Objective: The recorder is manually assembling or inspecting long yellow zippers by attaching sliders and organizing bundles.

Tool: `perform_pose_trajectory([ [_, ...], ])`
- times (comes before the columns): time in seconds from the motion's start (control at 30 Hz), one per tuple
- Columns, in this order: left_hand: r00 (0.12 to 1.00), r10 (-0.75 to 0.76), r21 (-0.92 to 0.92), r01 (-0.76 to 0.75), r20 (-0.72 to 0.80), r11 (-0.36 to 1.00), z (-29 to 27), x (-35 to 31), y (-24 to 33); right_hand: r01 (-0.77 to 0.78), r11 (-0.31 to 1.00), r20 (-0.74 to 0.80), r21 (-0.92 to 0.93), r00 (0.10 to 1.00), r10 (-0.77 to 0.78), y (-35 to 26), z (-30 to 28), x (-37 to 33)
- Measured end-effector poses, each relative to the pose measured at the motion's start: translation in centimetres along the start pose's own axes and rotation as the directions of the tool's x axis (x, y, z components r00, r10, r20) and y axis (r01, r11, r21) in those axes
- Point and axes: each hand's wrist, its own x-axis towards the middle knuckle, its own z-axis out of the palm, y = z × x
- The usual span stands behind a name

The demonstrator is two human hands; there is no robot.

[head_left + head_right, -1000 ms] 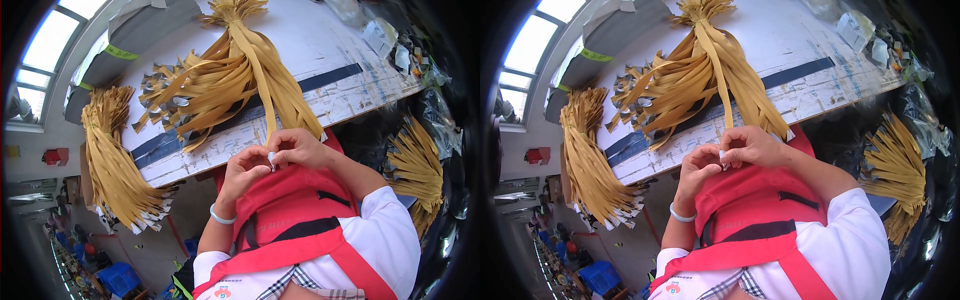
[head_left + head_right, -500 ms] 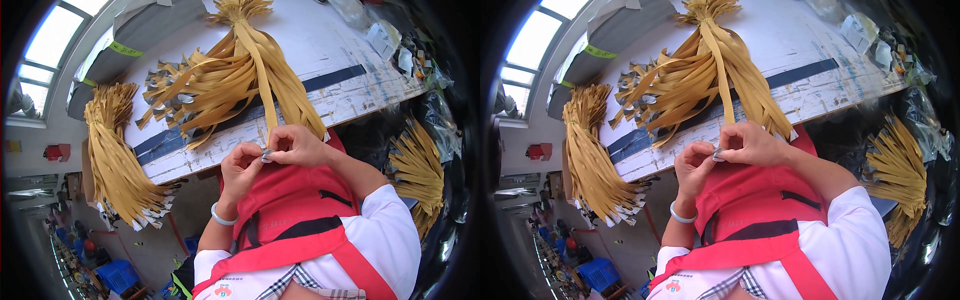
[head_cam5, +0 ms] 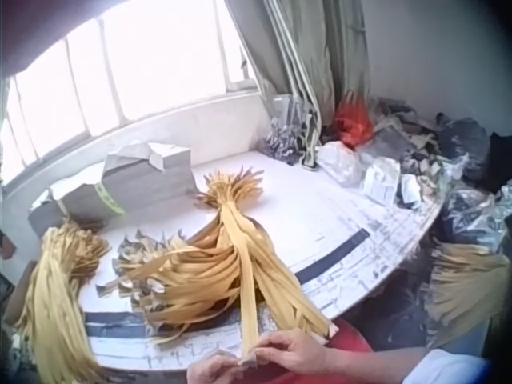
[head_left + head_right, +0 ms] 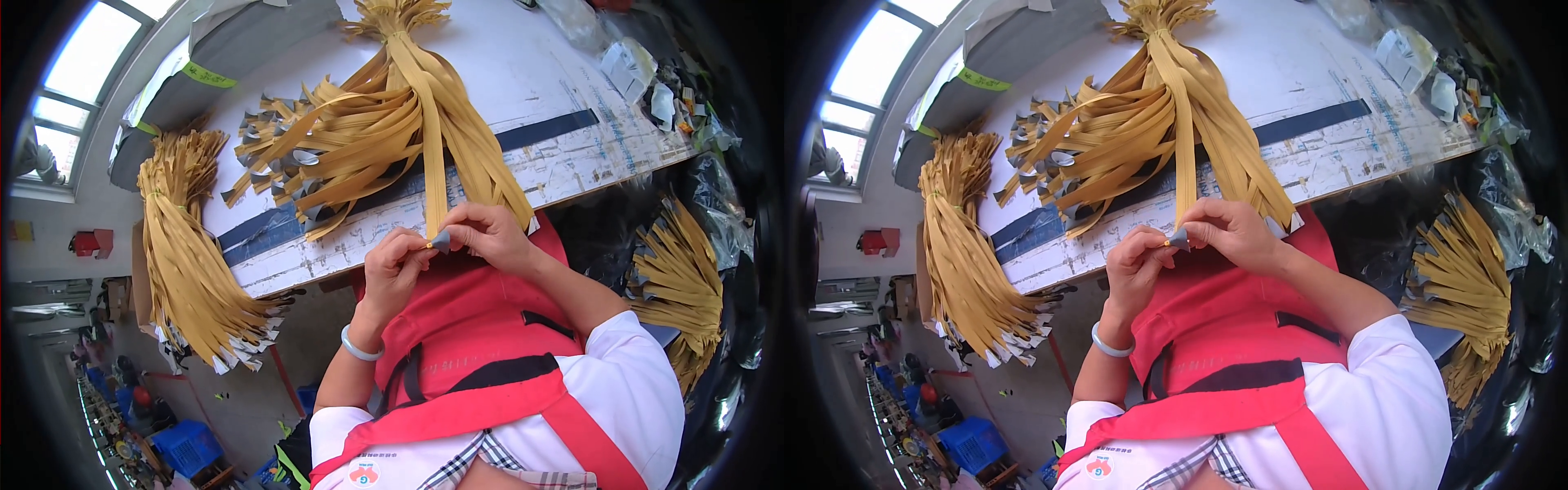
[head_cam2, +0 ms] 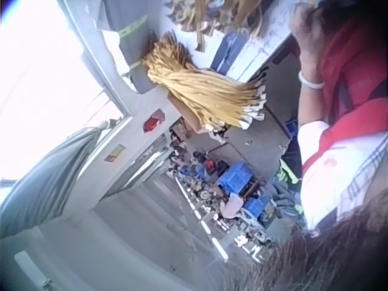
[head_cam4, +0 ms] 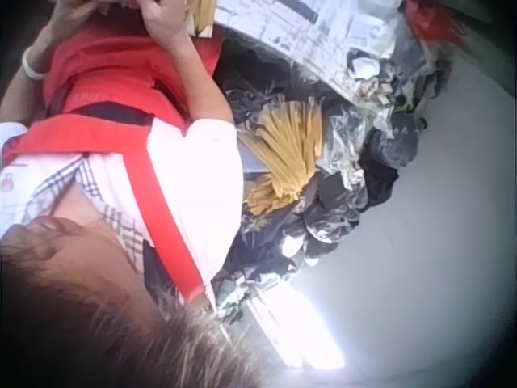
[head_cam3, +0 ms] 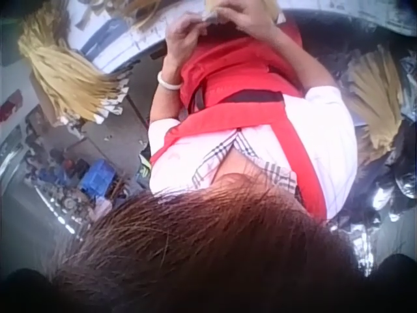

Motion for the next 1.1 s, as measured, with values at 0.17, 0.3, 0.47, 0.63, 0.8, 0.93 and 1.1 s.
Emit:
perform_pose_trajectory([
  [0.17,0.992,0.120,0.249,-0.127,0.044,0.960,0.9,-0.4,0.1,-0.105,0.976,0.025,-0.189,0.993,0.112,-1.0,0.0,-0.6],
  [0.3,0.992,0.121,0.278,-0.126,0.037,0.952,0.5,-1.1,0.9,-0.179,0.978,-0.038,-0.107,0.984,0.176,0.5,-0.8,-1.3],
  [0.47,0.707,-0.007,-0.050,-0.040,-0.707,0.998,-10.8,-1.4,-0.9,-0.223,0.959,-0.377,-0.174,0.915,0.144,2.4,-7.7,-3.2],
  [0.63,0.779,-0.115,-0.037,0.117,-0.617,0.992,-11.8,-3.5,-2.4,-0.236,0.698,-0.217,-0.675,0.969,0.118,1.2,-8.0,-6.1],
  [0.8,0.966,-0.148,0.008,0.153,-0.212,0.988,-2.6,-3.1,-4.1,-0.216,0.682,-0.286,-0.699,0.958,0.010,0.4,-6.7,-5.2],
  [0.93,0.997,-0.077,0.156,0.077,-0.005,0.985,1.9,-2.2,-3.0,-0.361,0.457,-0.366,-0.813,0.927,0.082,1.8,-9.7,-4.8],
  [1.1,0.993,-0.080,0.175,0.063,0.092,0.983,2.9,-2.3,-3.0,-0.410,0.664,-0.360,-0.626,0.907,0.220,2.8,-10.7,-5.9],
])
